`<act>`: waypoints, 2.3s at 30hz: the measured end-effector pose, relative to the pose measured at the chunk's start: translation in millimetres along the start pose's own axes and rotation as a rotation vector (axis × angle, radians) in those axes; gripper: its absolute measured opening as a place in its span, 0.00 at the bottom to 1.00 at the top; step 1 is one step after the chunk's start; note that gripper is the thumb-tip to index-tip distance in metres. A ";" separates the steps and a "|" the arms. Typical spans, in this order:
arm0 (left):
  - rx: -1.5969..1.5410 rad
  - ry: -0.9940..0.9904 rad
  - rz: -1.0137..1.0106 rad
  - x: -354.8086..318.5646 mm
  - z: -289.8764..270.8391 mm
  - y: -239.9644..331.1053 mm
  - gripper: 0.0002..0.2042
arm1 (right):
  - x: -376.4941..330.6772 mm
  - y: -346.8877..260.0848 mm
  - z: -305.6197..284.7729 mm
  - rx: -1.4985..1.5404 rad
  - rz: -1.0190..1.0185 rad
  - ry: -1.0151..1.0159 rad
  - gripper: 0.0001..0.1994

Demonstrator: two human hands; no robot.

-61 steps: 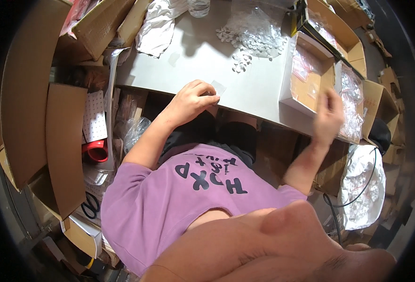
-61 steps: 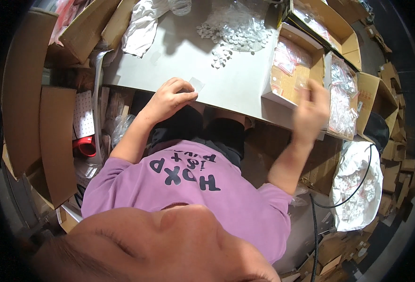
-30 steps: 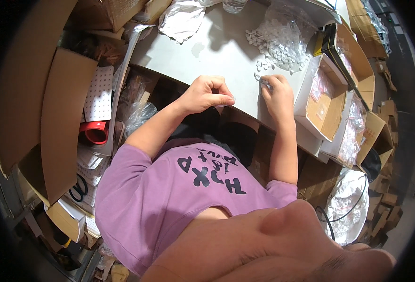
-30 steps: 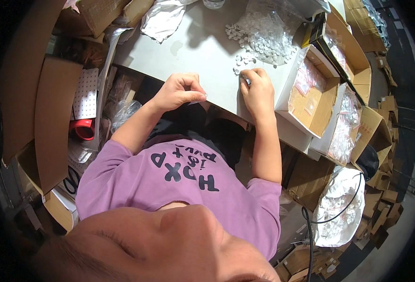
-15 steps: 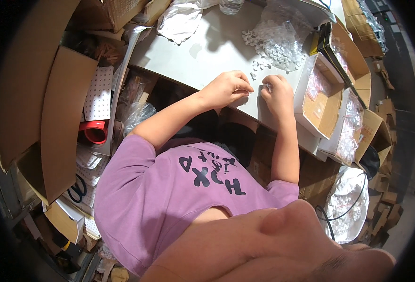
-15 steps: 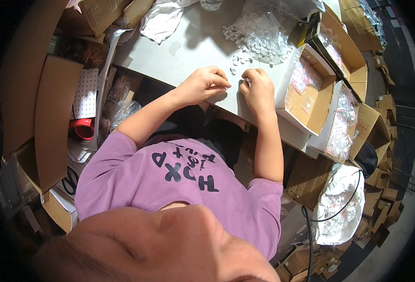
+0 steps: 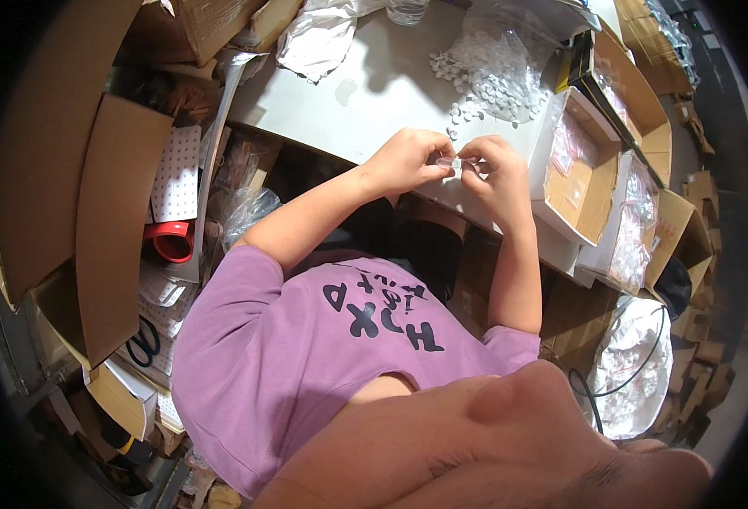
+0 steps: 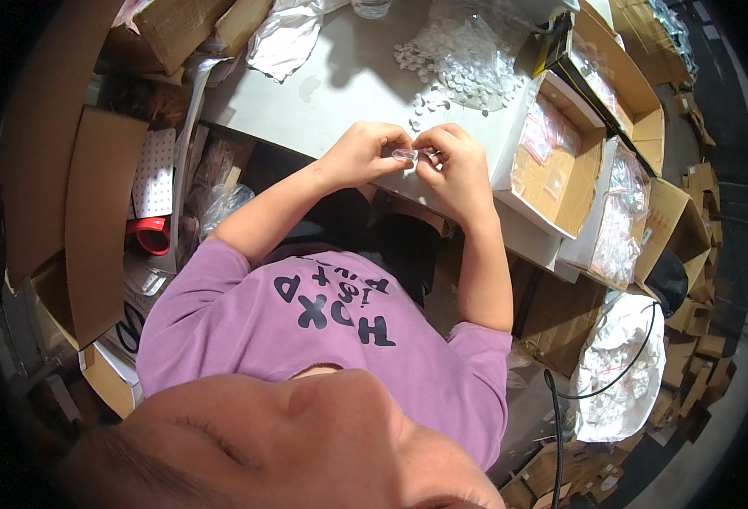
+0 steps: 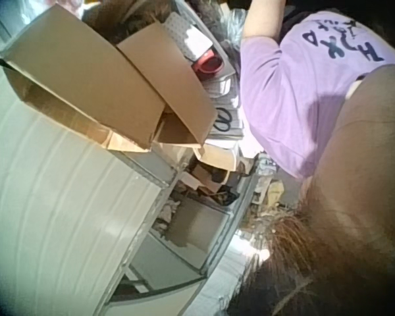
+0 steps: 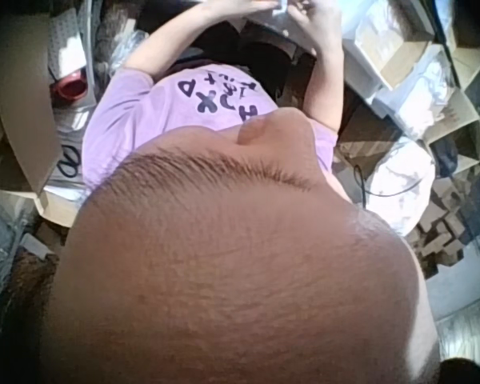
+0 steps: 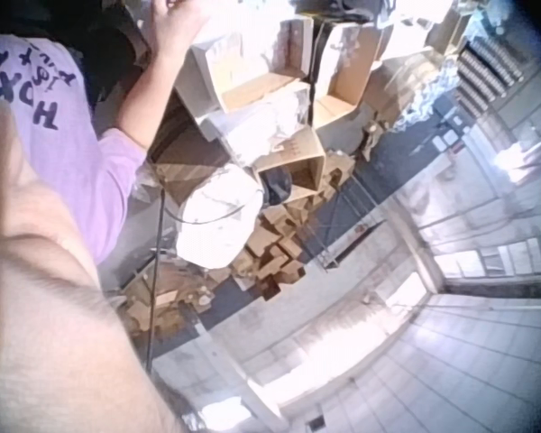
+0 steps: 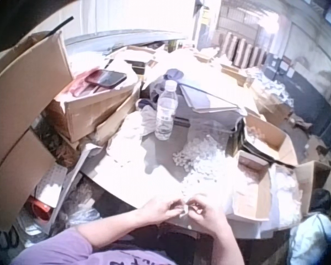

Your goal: The person picks up small white plastic parts from a table by hand, places them into small plastic bags, and puts the bags into a box.

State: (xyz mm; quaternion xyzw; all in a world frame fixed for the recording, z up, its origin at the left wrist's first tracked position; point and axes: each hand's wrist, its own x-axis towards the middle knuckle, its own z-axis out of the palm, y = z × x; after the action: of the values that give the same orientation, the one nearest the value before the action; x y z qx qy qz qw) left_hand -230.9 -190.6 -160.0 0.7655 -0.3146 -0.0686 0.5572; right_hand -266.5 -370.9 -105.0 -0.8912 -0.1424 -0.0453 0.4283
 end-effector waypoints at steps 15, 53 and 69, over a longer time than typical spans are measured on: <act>-0.210 -0.076 -0.201 12.1 14.8 -5.8 0.11 | -1.3 -13.4 1.5 0.032 -0.137 -0.014 0.10; -0.607 -0.303 -0.192 15.4 13.5 -6.9 0.14 | -12.8 -10.7 -16.1 0.566 0.016 -0.159 0.10; -0.539 -0.466 -0.146 15.5 2.2 8.3 0.24 | -18.2 -24.8 -19.0 -0.213 -0.263 -0.100 0.11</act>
State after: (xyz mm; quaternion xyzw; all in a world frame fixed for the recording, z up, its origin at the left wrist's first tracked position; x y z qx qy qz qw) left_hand -223.0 -202.6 -149.6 0.5753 -0.3484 -0.3613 0.6459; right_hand -290.3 -374.9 -78.1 -0.9063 -0.2734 -0.0712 0.3143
